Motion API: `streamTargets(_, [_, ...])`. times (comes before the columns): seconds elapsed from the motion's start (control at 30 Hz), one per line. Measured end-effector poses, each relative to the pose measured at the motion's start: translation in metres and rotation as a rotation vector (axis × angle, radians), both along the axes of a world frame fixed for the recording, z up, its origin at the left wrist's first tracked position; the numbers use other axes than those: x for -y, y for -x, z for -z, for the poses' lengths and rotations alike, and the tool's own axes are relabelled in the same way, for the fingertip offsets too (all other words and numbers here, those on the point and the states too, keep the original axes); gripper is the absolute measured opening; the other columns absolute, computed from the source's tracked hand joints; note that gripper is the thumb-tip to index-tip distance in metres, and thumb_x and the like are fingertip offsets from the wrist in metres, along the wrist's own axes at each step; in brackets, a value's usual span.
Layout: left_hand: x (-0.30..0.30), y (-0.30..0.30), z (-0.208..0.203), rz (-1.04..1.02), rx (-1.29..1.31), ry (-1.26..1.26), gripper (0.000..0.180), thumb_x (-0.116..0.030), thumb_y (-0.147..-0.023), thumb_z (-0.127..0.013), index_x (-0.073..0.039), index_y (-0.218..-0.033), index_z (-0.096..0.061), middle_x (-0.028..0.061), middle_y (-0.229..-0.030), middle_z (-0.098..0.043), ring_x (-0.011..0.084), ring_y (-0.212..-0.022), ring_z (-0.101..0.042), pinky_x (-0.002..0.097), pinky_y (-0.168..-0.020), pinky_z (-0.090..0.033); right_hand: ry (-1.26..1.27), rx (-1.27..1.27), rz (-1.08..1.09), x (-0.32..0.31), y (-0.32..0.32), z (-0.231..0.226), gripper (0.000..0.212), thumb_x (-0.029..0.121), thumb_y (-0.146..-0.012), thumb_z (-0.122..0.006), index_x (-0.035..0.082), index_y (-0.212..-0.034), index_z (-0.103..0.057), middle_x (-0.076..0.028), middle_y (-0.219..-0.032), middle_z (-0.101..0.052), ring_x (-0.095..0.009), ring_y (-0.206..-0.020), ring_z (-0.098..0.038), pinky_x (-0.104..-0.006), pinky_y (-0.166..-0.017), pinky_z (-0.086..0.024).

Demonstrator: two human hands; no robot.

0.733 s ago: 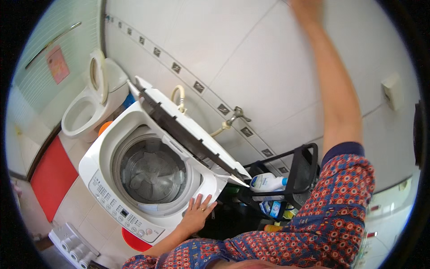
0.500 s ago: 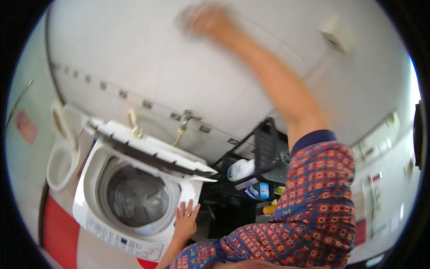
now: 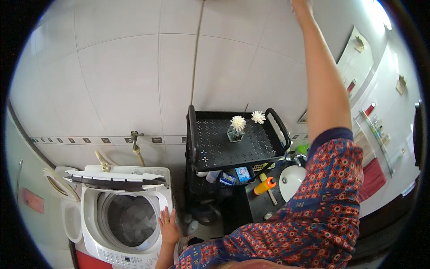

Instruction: The person cleans a bathroom using a white cloth. They wipe the mirror, the wall tiles, the toilet, and the sink countertop. The person also washes the cloth in the sink and wrings it out multiple times during the process.

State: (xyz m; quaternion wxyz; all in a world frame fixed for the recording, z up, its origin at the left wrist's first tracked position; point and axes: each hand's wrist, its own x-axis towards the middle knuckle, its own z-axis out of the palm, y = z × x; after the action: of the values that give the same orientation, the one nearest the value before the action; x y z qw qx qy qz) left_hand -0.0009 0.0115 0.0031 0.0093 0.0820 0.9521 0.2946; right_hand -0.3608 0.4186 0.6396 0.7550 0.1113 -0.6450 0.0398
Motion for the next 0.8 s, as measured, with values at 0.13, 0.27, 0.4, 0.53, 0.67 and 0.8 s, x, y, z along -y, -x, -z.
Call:
streamTargets(0.13, [-0.008, 0.003, -0.005, 0.011, 0.018, 0.052, 0.073, 0.0, -0.074, -0.052, -0.014, -0.144, -0.033, 0.0175, -0.154, -0.017, 0.042, -0.141, -0.015, 0.0558, -0.113, -0.013, -0.219, 0.324, 0.08, 0.018, 0.014, 0.089, 0.037, 0.002, -0.088, -0.045, 0.008, -0.123, -0.054, -0.008, -0.121, -0.058, -0.029, -0.113, -0.052, -0.0472, -0.095, -0.039])
streamTargets(0.27, [-0.001, -0.004, -0.009, -0.05, 0.03, 0.097, 0.075, 0.0, -0.073, -0.054, -0.015, -0.144, -0.033, 0.0171, -0.154, -0.017, 0.0412, -0.141, -0.015, 0.0546, -0.113, -0.013, -1.177, 0.473, -0.049, 0.053, -0.012, 0.219, 0.04, 0.002, -0.083, -0.054, 0.013, -0.121, -0.057, -0.004, -0.126, -0.057, -0.027, -0.127, -0.043, -0.0436, -0.108, -0.031])
streamTargets(0.4, [-0.003, -0.007, -0.01, -0.038, 0.021, 0.099, 0.076, 0.001, -0.073, -0.055, -0.015, -0.144, -0.033, 0.017, -0.154, -0.016, 0.0404, -0.141, -0.016, 0.0533, -0.114, -0.013, -0.612, 1.003, -0.803, -0.032, -0.002, 0.191, 0.038, 0.003, -0.085, -0.054, 0.011, -0.122, -0.055, -0.005, -0.117, -0.062, -0.019, -0.114, -0.054, -0.0368, -0.103, -0.038])
streamTargets(0.53, [-0.015, -0.001, -0.003, -0.017, -0.001, 0.117, 0.076, 0.001, -0.073, -0.056, -0.015, -0.144, -0.033, 0.0169, -0.154, -0.016, 0.0395, -0.141, -0.016, 0.0519, -0.114, -0.014, -0.122, 0.237, -0.188, -0.136, 0.001, 0.104, 0.034, 0.004, -0.088, -0.048, 0.007, -0.122, -0.055, -0.007, -0.107, -0.061, -0.022, -0.092, -0.058, -0.0373, -0.088, -0.042])
streamTargets(0.67, [-0.021, 0.0, -0.011, -0.029, 0.019, 0.142, 0.076, 0.001, -0.073, -0.054, -0.015, -0.144, -0.033, 0.0167, -0.154, -0.016, 0.0386, -0.141, -0.017, 0.0505, -0.114, -0.015, -0.178, 0.213, 0.164, -0.108, -0.003, 0.131, 0.039, 0.006, -0.085, -0.051, 0.011, -0.123, -0.055, -0.009, -0.113, -0.058, -0.026, -0.108, -0.052, -0.046, -0.095, -0.037])
streamTargets(0.8, [-0.015, -0.005, -0.018, -0.045, 0.011, 0.154, 0.077, 0.002, -0.072, -0.055, -0.013, -0.144, -0.033, 0.0168, -0.154, -0.015, 0.0378, -0.141, -0.018, 0.0487, -0.114, -0.016, -1.155, 0.437, -0.07, -0.045, -0.031, 0.225, 0.043, 0.009, -0.085, -0.054, 0.018, -0.126, -0.054, -0.004, -0.127, -0.057, -0.022, -0.123, -0.045, -0.0468, -0.106, -0.032])
